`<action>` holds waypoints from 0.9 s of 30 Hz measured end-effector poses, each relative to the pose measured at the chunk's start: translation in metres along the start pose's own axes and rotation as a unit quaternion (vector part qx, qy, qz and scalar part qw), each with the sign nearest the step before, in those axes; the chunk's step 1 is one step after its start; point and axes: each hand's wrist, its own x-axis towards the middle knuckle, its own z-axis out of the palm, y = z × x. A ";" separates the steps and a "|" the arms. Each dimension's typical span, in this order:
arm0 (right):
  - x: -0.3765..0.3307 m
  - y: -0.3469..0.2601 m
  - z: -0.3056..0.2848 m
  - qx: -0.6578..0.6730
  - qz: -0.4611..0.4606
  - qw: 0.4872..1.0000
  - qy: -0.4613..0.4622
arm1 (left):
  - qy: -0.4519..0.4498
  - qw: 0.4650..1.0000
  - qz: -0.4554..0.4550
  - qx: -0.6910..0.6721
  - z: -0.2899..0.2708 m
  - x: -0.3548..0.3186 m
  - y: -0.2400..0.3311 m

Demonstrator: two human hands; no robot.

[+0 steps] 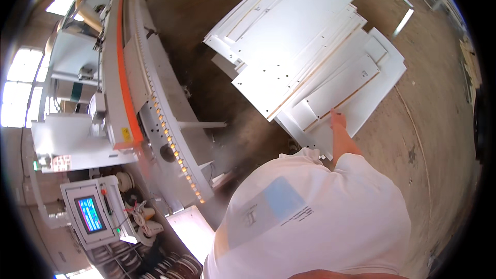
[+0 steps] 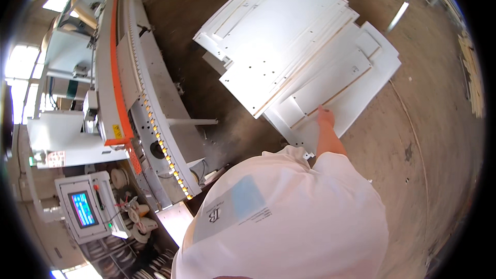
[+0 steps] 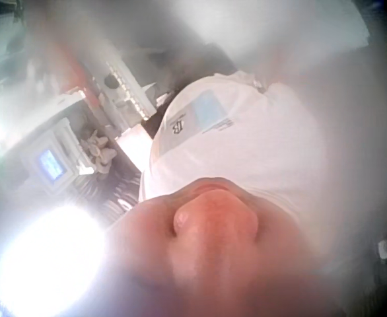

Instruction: The person picks up white rectangular panels from a stack and places them onto a conveyor belt. They handle the panels one at a time, aligning them before feeding them into the machine. The person repeats this process, moving panels from the stack to the conveyor.

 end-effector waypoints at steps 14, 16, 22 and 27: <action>-0.004 0.012 -0.016 0.384 0.095 0.877 -0.272 | 0.093 0.971 -0.144 -0.169 0.020 -0.065 -0.009; -0.014 0.005 -0.029 0.360 0.084 0.869 -0.328 | 0.095 0.970 -0.136 -0.177 0.030 -0.066 -0.016; -0.046 -0.020 -0.050 0.319 0.023 0.834 -0.450 | 0.084 0.967 -0.115 -0.211 -0.004 -0.042 0.062; -0.097 -0.055 -0.056 0.389 -0.089 0.774 -0.491 | 0.058 0.936 -0.089 -0.337 -0.042 -0.011 0.118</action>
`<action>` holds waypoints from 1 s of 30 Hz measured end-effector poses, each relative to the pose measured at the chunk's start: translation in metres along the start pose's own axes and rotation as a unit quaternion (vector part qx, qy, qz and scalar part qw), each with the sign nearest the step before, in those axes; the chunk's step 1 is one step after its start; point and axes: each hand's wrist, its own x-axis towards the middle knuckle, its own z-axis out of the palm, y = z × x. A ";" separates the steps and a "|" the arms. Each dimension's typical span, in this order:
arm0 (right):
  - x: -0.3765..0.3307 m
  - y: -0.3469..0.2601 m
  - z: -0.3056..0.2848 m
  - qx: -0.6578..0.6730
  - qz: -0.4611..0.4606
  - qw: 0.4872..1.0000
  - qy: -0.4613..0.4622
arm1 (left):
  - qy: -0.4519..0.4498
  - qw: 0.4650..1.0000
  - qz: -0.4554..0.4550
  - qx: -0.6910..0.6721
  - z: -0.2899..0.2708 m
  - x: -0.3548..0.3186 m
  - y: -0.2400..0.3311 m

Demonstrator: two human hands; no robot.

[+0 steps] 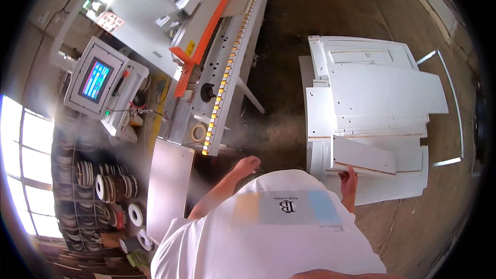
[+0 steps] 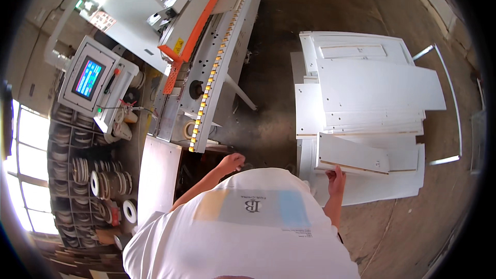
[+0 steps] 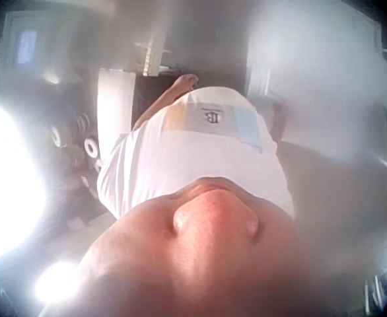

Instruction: The person picks up white rectangular panels from a stack and places them onto a conveyor belt. They handle the panels one at a time, aligning them before feeding them into the machine. The person repeats this process, moving panels from the stack to the conveyor.

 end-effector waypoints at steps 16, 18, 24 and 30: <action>-0.010 0.017 0.287 -0.360 0.027 0.810 -0.463 | -0.159 0.796 0.120 -0.572 -0.025 -0.057 0.125; 0.000 0.033 0.311 -0.461 0.059 0.732 -0.498 | -0.115 0.786 0.123 -0.595 -0.043 -0.072 0.094; -0.010 0.073 0.337 -0.539 0.066 0.698 -0.466 | 0.092 0.743 0.095 -0.656 -0.087 -0.112 -0.047; -0.007 0.115 0.325 -0.576 0.113 0.687 -0.427 | 0.222 0.688 0.119 -0.681 -0.117 -0.151 -0.123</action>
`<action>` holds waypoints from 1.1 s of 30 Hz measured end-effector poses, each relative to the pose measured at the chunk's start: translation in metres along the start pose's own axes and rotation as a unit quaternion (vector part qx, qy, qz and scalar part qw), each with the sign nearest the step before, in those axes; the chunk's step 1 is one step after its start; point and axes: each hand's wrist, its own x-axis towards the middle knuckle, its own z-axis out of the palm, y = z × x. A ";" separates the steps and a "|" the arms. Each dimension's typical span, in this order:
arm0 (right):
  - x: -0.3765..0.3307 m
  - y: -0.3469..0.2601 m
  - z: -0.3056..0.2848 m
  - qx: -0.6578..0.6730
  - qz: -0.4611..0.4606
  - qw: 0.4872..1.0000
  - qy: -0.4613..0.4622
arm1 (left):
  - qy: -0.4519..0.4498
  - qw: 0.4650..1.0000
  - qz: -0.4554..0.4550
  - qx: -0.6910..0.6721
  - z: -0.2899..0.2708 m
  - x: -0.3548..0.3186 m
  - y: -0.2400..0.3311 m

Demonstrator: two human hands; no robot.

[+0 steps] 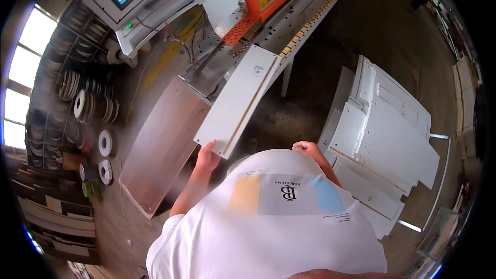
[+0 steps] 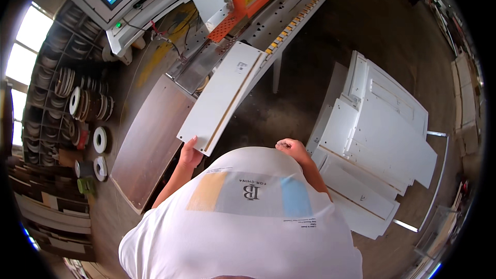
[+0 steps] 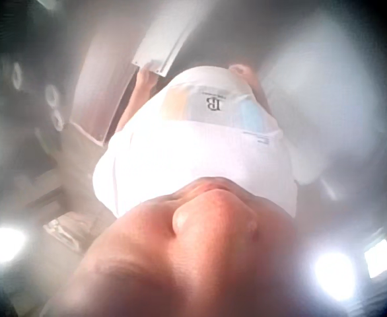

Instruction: The person picks up white rectangular panels from a stack and places them onto a conveyor belt. They handle the panels one at a time, aligning them before feeding them into the machine. The person repeats this process, moving panels from the stack to the conveyor.

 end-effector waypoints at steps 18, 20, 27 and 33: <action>0.034 0.022 0.005 -0.070 0.032 0.996 0.040 | 0.282 0.628 0.112 0.717 -0.038 0.059 0.147; 0.022 0.039 0.007 -0.029 0.072 0.996 0.046 | 0.227 0.741 0.157 0.612 -0.043 0.076 0.146; -0.025 0.159 -0.001 -0.127 0.123 0.979 0.105 | 0.074 0.549 0.339 0.760 0.051 0.142 0.086; -0.066 0.179 0.006 -0.102 0.196 0.965 0.145 | 0.088 0.438 0.355 0.821 0.047 0.216 0.084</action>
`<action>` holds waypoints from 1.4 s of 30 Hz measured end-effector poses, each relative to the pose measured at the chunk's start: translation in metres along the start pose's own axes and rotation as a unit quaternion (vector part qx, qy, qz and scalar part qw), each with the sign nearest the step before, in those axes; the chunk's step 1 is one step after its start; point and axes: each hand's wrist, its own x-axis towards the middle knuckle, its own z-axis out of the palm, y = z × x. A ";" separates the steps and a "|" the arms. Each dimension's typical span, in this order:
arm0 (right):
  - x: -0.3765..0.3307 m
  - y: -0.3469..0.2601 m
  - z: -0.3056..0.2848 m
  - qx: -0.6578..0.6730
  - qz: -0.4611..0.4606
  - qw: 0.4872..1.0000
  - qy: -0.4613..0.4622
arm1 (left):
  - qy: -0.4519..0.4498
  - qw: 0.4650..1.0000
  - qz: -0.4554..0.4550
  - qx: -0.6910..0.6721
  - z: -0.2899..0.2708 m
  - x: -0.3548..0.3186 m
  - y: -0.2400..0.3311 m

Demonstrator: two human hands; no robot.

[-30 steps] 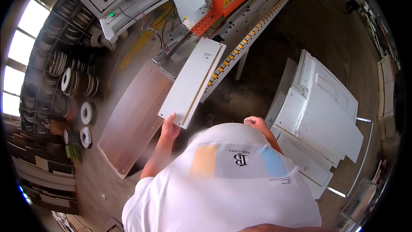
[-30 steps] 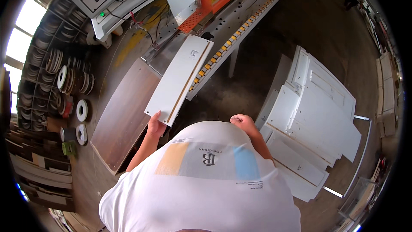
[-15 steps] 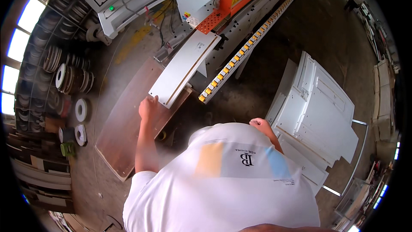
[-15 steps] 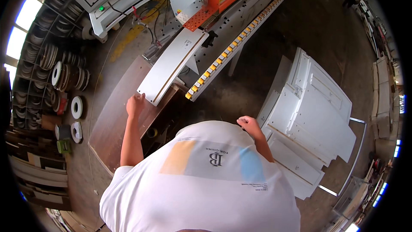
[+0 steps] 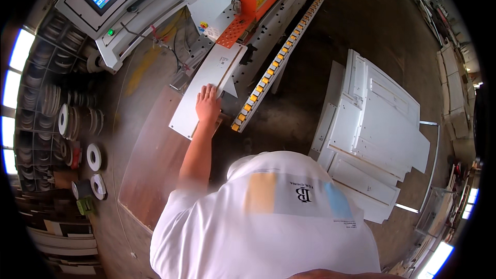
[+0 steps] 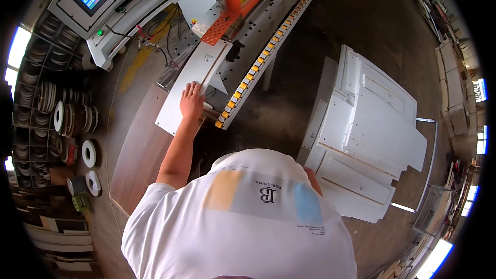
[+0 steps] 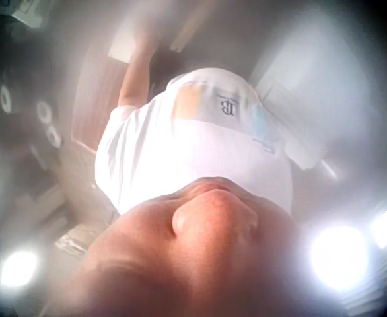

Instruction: The person picks up white rectangular panels from a stack and places them onto a conveyor belt. They handle the panels one at a time, aligning them before feeding them into the machine. The person repeats this process, moving panels from the stack to the conveyor.

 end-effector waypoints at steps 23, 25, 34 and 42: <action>0.002 0.062 0.061 0.112 0.023 0.989 0.093 | -0.139 0.966 0.081 -0.205 0.017 0.000 0.059; 0.000 0.077 0.060 0.123 0.028 0.986 0.109 | -0.369 0.860 -0.045 -0.350 0.014 -0.005 0.108; -0.042 0.035 0.026 0.102 0.037 0.989 0.099 | -0.459 0.759 -0.143 -0.440 0.020 -0.003 0.107; -0.054 0.026 0.025 0.115 0.051 0.987 0.098 | -0.464 0.718 -0.184 -0.485 0.009 -0.001 0.096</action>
